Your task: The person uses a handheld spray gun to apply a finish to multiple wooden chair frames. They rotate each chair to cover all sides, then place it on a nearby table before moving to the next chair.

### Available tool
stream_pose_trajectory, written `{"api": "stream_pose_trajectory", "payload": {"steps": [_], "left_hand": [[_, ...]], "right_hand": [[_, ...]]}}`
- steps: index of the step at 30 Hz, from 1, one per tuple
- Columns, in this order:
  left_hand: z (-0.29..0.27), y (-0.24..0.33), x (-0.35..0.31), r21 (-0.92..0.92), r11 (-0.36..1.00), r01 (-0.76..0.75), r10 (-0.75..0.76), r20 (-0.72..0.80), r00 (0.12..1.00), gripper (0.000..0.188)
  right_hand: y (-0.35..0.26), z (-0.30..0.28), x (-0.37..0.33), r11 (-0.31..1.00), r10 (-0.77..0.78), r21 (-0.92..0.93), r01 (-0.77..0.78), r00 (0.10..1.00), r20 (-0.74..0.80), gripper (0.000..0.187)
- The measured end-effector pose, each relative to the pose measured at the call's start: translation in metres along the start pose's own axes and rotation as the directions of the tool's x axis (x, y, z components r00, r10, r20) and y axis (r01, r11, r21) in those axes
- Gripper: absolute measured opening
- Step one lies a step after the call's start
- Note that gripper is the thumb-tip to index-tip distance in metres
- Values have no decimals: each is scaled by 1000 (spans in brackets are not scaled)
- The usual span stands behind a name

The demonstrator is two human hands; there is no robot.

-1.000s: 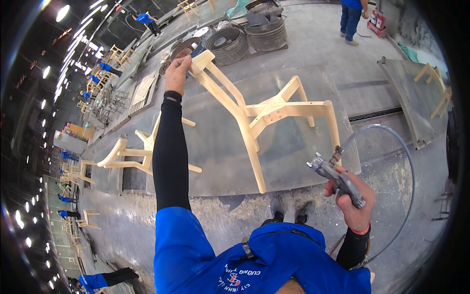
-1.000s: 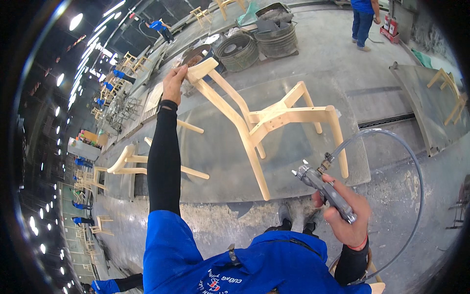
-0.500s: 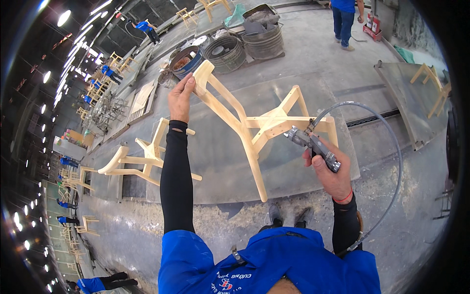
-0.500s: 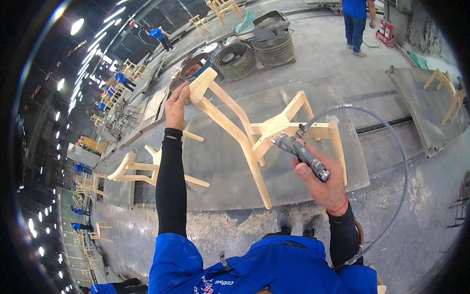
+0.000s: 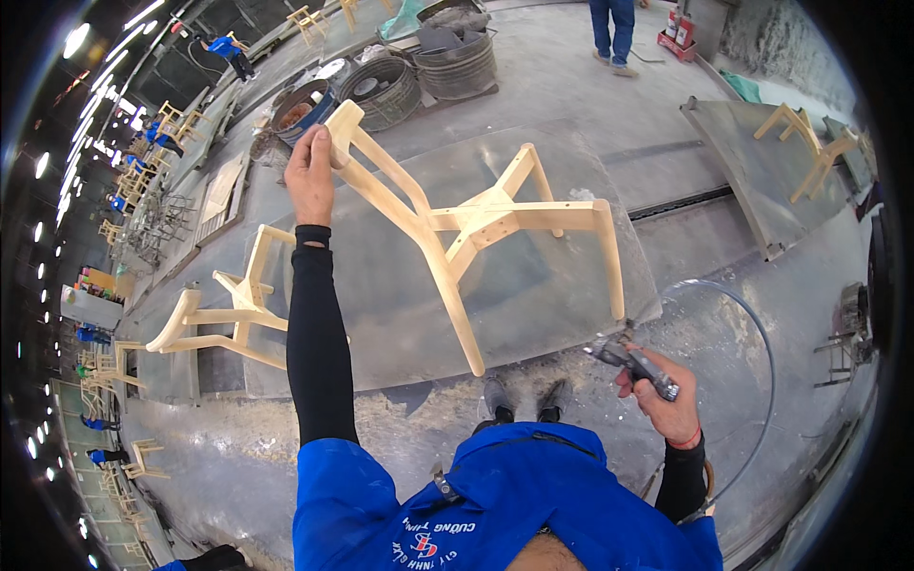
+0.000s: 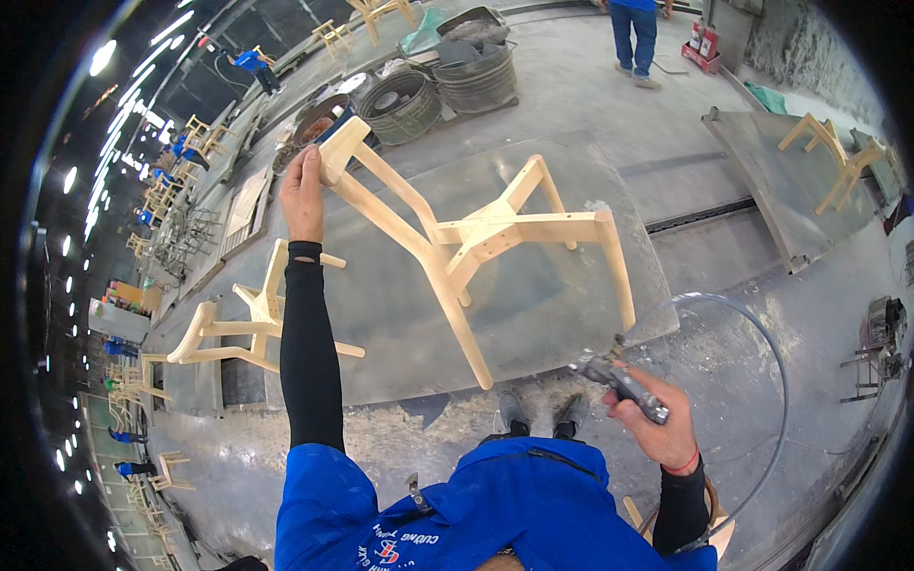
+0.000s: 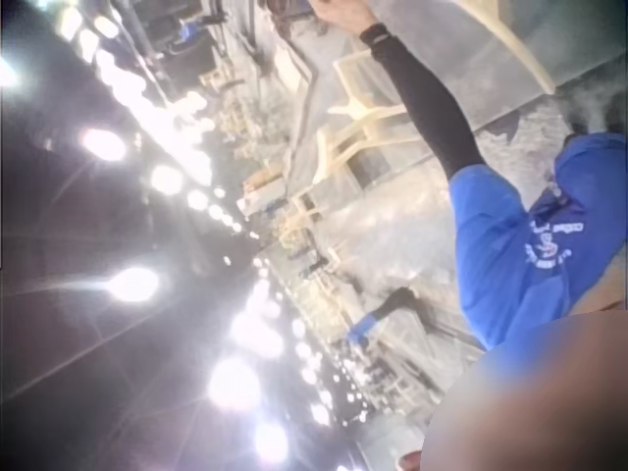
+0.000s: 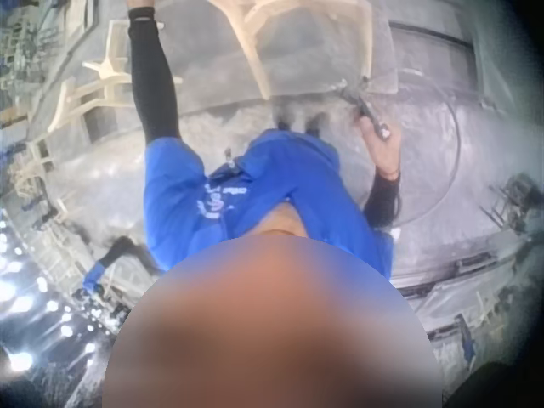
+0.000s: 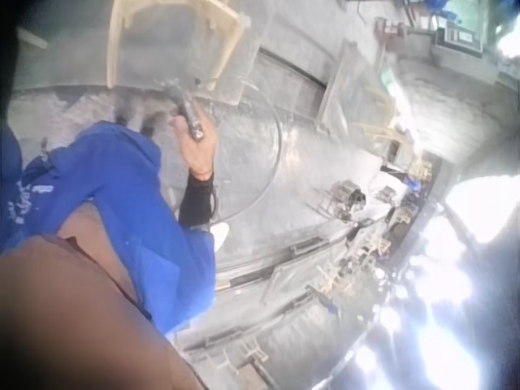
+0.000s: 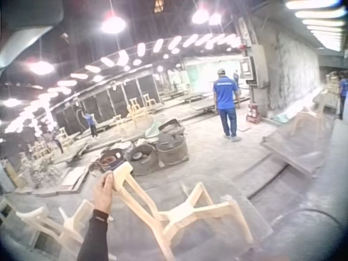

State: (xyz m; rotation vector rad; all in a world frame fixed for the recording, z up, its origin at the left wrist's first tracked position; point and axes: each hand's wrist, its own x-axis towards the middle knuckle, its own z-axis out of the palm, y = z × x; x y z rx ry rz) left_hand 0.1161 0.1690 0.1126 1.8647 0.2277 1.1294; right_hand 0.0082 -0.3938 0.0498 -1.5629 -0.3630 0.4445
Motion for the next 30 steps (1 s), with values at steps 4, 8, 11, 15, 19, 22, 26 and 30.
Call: {"api": "stream_pose_trajectory", "payload": {"steps": [4,8,11,15,19,22,26,30], "left_hand": [[11,-2,-2,63,998,12,-12,3,1000,42],[39,-8,-11,45,999,0,5,-117,993,51],[52,-6,-17,65,998,-8,25,-269,963,42],[55,9,-57,-29,979,-200,186,-258,948,41],[26,9,-97,-248,955,-164,139,-114,984,43],[-15,-19,-102,-397,910,-120,117,-33,993,46],[-61,-74,-69,-410,866,288,-280,80,957,64],[-60,-108,-41,-454,869,197,-153,131,979,66]], "right_hand": [[0,-18,-35,994,-27,-110,-4,958,-284,67],[-11,-24,-63,984,-70,-178,-21,869,-490,76],[-14,-15,-70,982,-88,-189,-16,845,-528,74],[-16,-2,-60,993,-32,-112,-30,859,-511,74],[-19,9,-44,998,28,-41,-52,893,-448,74],[-21,22,-28,998,27,-49,-47,938,-347,75],[-19,40,-4,997,-3,-73,-14,975,-221,74],[-26,56,13,983,-168,-120,140,948,-271,71]]}}
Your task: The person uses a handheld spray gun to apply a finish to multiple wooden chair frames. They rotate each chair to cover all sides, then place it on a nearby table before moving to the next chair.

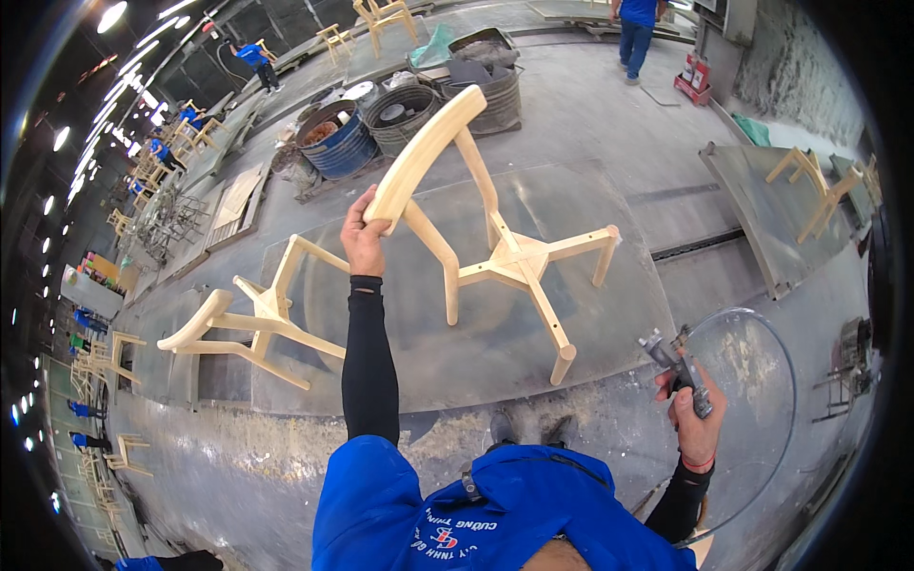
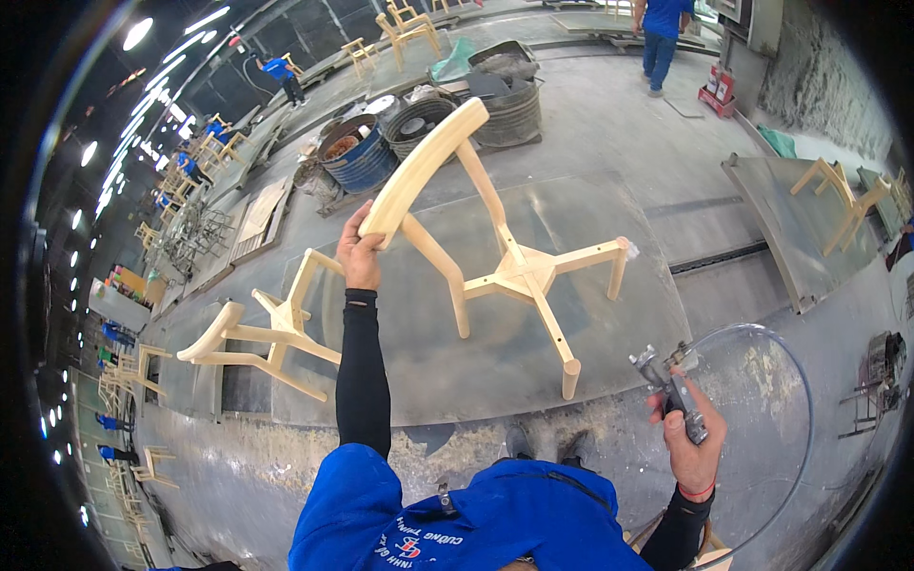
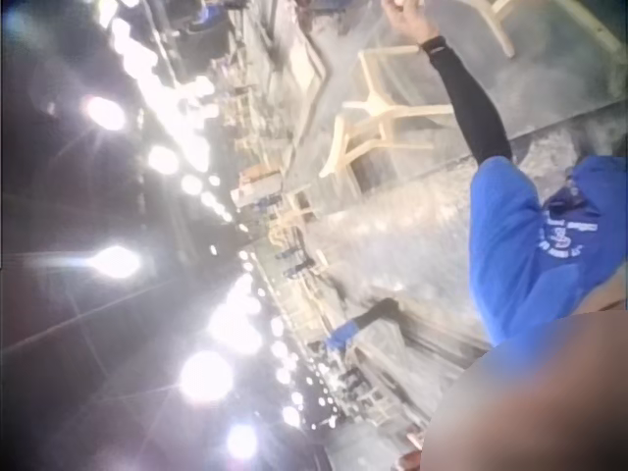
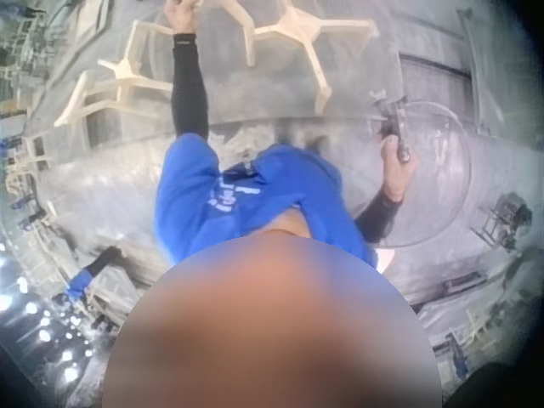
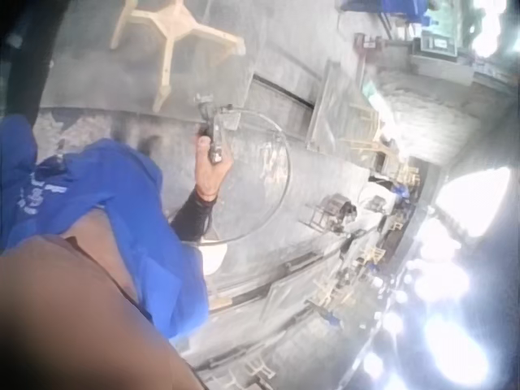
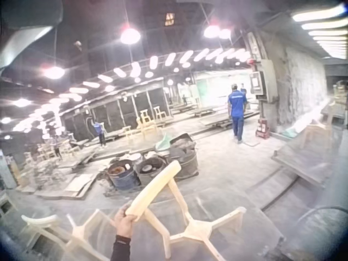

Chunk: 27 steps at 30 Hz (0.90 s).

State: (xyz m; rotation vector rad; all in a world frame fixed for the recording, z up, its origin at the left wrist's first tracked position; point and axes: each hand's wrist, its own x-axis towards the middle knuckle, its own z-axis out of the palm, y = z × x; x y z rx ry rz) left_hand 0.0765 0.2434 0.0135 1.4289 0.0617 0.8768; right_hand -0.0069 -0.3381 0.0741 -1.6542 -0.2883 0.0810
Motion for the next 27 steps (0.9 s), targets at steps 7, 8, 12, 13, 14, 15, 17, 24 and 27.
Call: {"api": "stream_pose_trajectory", "payload": {"steps": [7,8,12,13,14,15,17,24,27], "left_hand": [[-1,0,-26,14,951,310,-306,-126,944,88],[3,-10,-44,9,954,299,-294,-152,944,91],[24,-63,-143,-33,822,569,-567,-150,810,95],[29,-75,-168,25,778,627,-625,-67,778,91],[37,-86,-191,86,705,704,-706,-12,708,88],[45,-95,-213,76,666,742,-745,17,667,88],[66,-108,-249,81,619,781,-786,75,614,90],[138,-136,-297,322,570,756,-819,155,552,110],[164,-153,-309,456,619,640,-765,162,624,117]], "right_hand": [[-33,28,10,986,-167,-15,166,984,-69,73],[-36,30,10,979,-202,-18,202,978,-46,74],[-48,31,7,959,-265,183,217,915,303,74],[-49,32,7,964,-252,172,205,910,330,73],[-50,33,10,959,-264,199,204,897,353,72],[-50,35,12,953,-269,238,188,886,379,71],[-49,40,20,965,-247,165,204,920,304,69],[-41,43,61,956,-276,112,270,960,47,61],[-37,38,73,958,-261,112,262,965,-27,56]]}}
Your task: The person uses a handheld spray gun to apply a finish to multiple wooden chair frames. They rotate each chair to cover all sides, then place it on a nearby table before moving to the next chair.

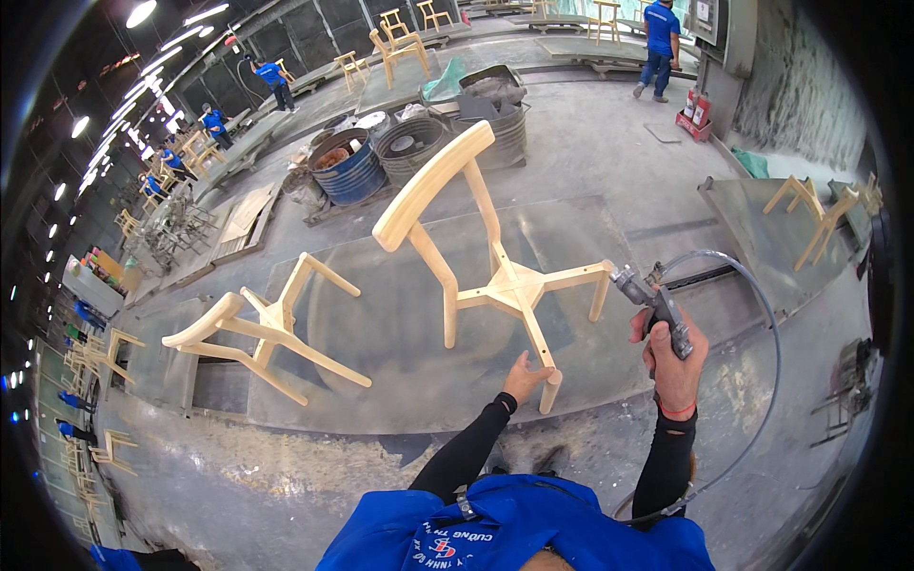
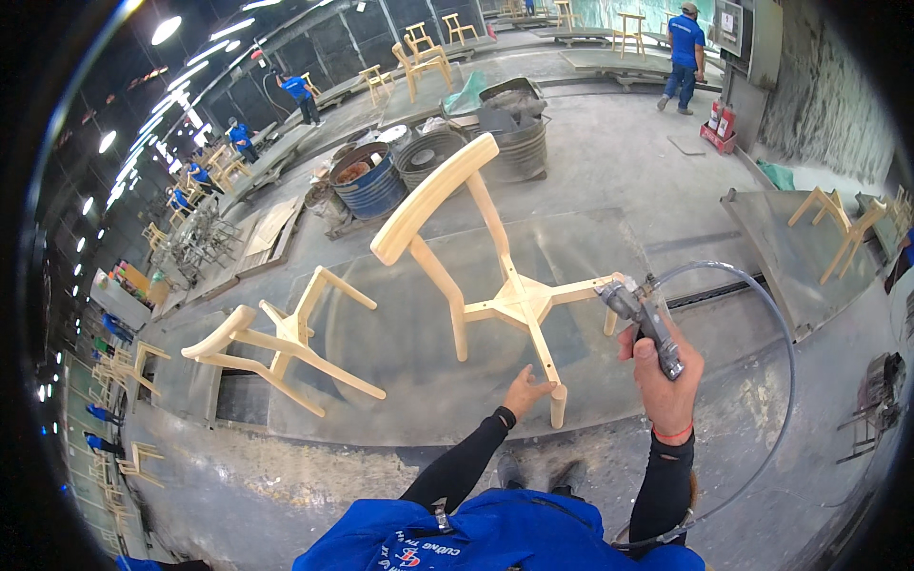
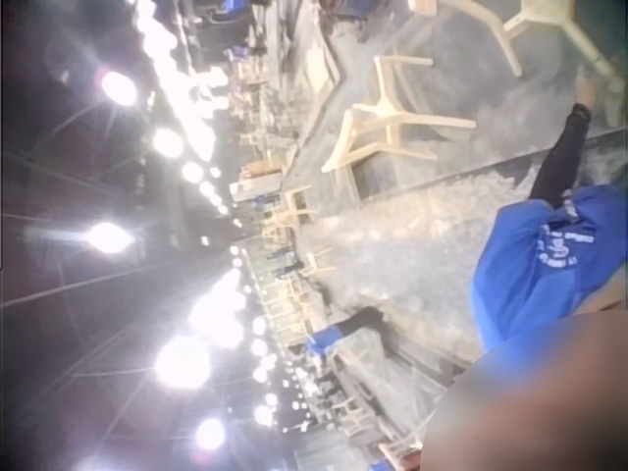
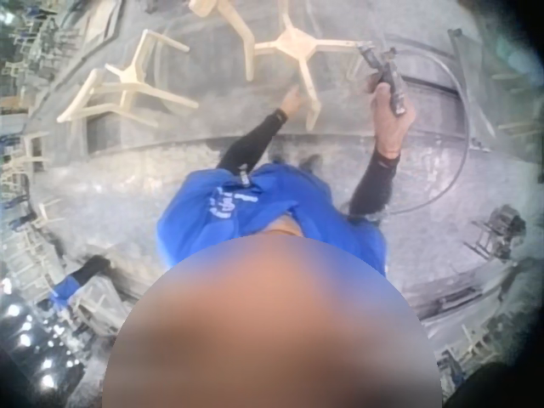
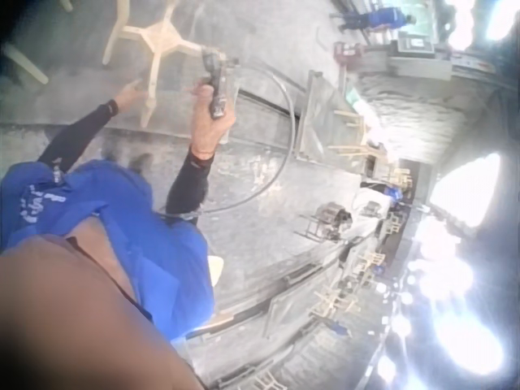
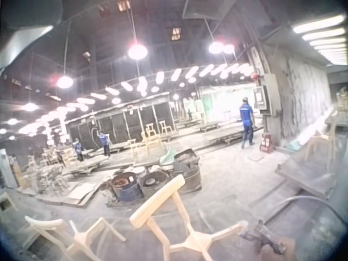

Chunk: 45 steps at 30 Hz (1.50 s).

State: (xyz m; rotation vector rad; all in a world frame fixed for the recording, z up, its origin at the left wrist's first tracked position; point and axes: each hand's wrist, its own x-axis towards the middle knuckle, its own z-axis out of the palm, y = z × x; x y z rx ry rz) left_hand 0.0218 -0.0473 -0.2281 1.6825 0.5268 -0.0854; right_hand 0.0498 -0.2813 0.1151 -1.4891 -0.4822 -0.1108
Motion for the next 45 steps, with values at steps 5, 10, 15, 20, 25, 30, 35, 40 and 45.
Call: {"api": "stream_pose_trajectory", "payload": {"steps": [5,10,15,20,25,30,35,40,45], "left_hand": [[39,-7,17,31,995,-99,98,17,995,99],[68,-6,20,-33,989,-142,139,-75,987,98],[75,-2,10,68,998,-12,19,-103,994,98],[74,5,3,216,970,114,-98,-82,992,96],[4,-29,-28,299,954,-15,-10,82,997,95],[-106,-57,-54,437,891,-122,50,172,984,83],[-146,-62,-72,426,904,-21,-15,81,997,82],[-125,-68,-87,382,923,-40,91,-117,989,82],[-104,-70,-100,327,945,-10,114,-301,947,85]], "right_hand": [[23,-10,6,981,185,60,-182,982,-43,42],[49,-24,-6,885,458,-77,-459,888,-31,30],[34,-26,-32,924,381,-27,-381,924,-3,38],[4,-35,-39,955,292,-43,-295,955,-50,50],[-11,-38,-40,984,162,-59,-169,981,-109,60],[-27,-24,-34,992,110,-53,-112,993,-41,63],[-36,20,-41,999,-4,42,-7,963,268,68],[-38,39,-45,999,-35,49,25,973,228,63],[-39,6,-43,999,-6,-45,2,996,-89,58]]}}
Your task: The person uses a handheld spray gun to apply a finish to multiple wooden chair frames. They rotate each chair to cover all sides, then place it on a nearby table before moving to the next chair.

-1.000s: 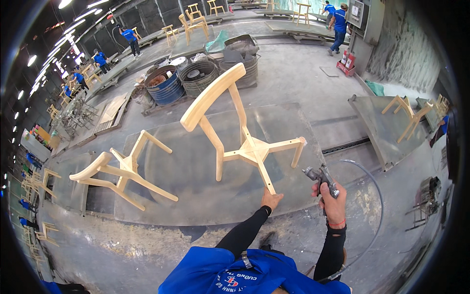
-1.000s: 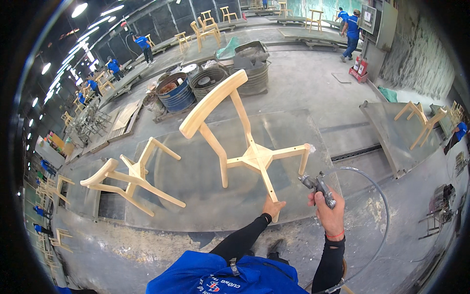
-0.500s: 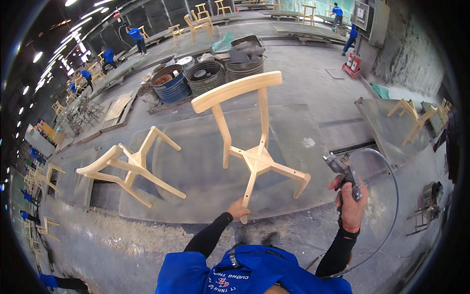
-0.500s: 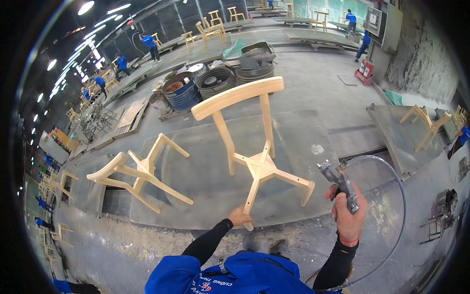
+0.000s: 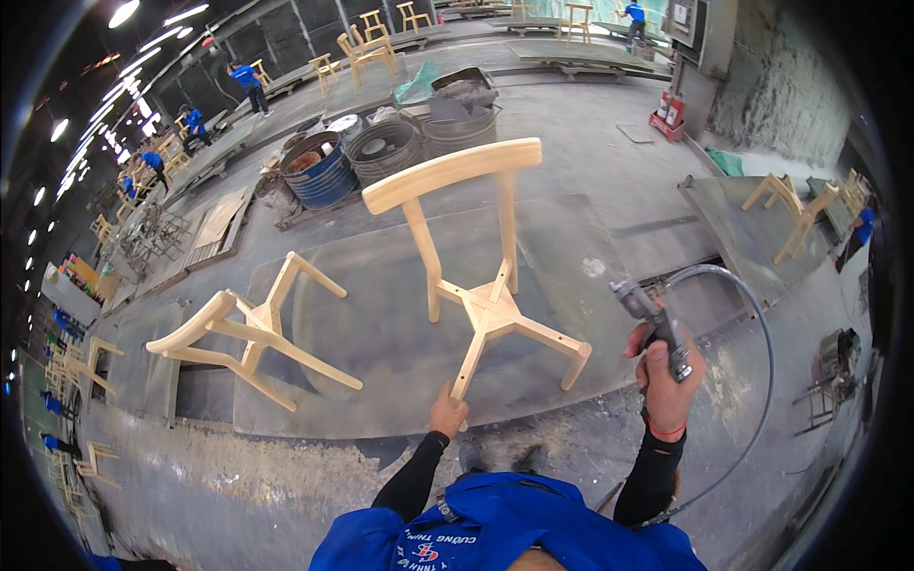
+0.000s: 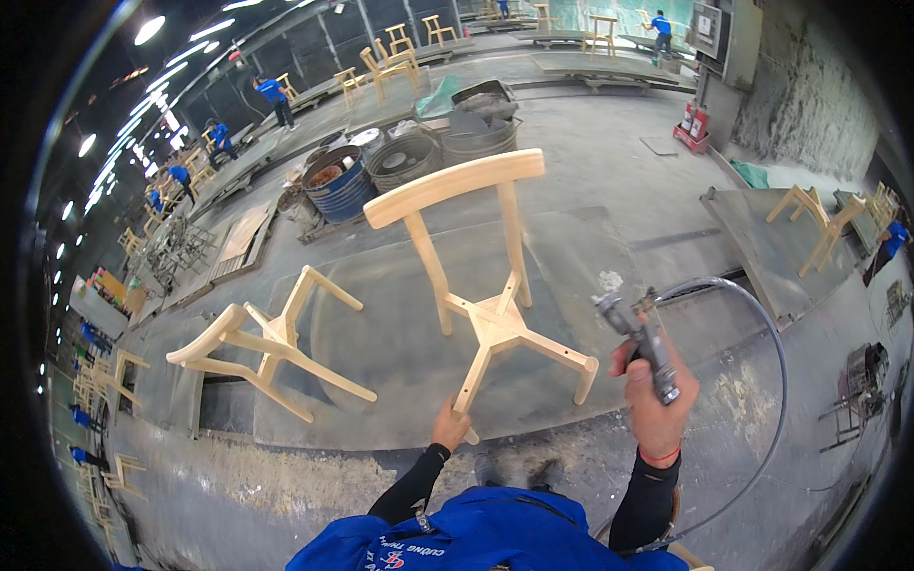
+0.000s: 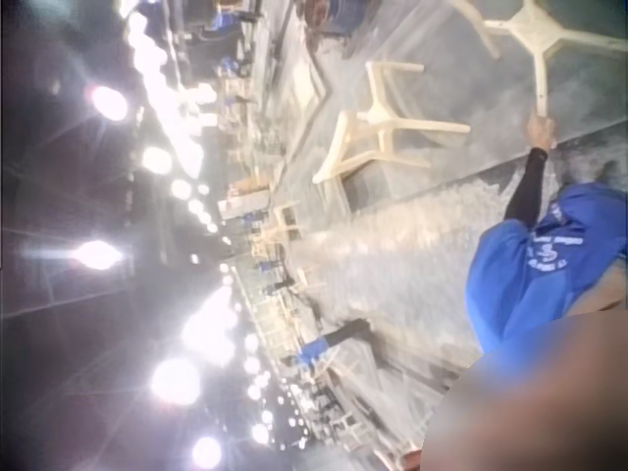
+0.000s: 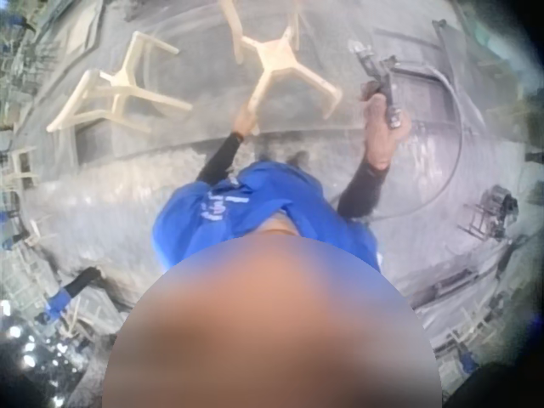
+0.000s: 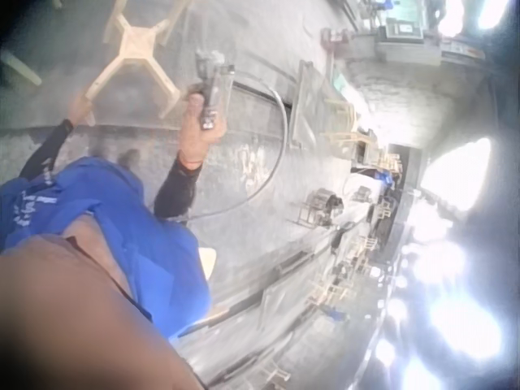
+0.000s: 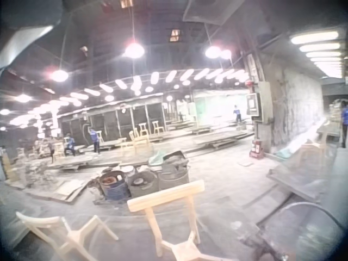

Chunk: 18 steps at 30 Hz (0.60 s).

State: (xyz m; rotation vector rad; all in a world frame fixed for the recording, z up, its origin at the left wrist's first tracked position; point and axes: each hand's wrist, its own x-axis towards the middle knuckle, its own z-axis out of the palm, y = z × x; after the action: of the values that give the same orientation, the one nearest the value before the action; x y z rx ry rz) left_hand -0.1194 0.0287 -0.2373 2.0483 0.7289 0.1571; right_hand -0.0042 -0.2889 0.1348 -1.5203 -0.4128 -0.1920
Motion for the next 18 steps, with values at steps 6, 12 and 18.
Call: {"api": "stream_pose_trajectory", "payload": {"steps": [6,12,18], "left_hand": [[10,-10,-10,-32,999,9,-11,-62,998,88],[19,-30,-3,-11,998,-61,60,-86,995,77],[16,-37,4,-42,999,-7,9,45,999,76]], "right_hand": [[37,-41,-1,959,275,99,-264,953,-127,37],[72,-50,-22,844,533,-11,-536,842,-88,32],[40,-21,-37,927,332,158,-339,941,68,47]]}}
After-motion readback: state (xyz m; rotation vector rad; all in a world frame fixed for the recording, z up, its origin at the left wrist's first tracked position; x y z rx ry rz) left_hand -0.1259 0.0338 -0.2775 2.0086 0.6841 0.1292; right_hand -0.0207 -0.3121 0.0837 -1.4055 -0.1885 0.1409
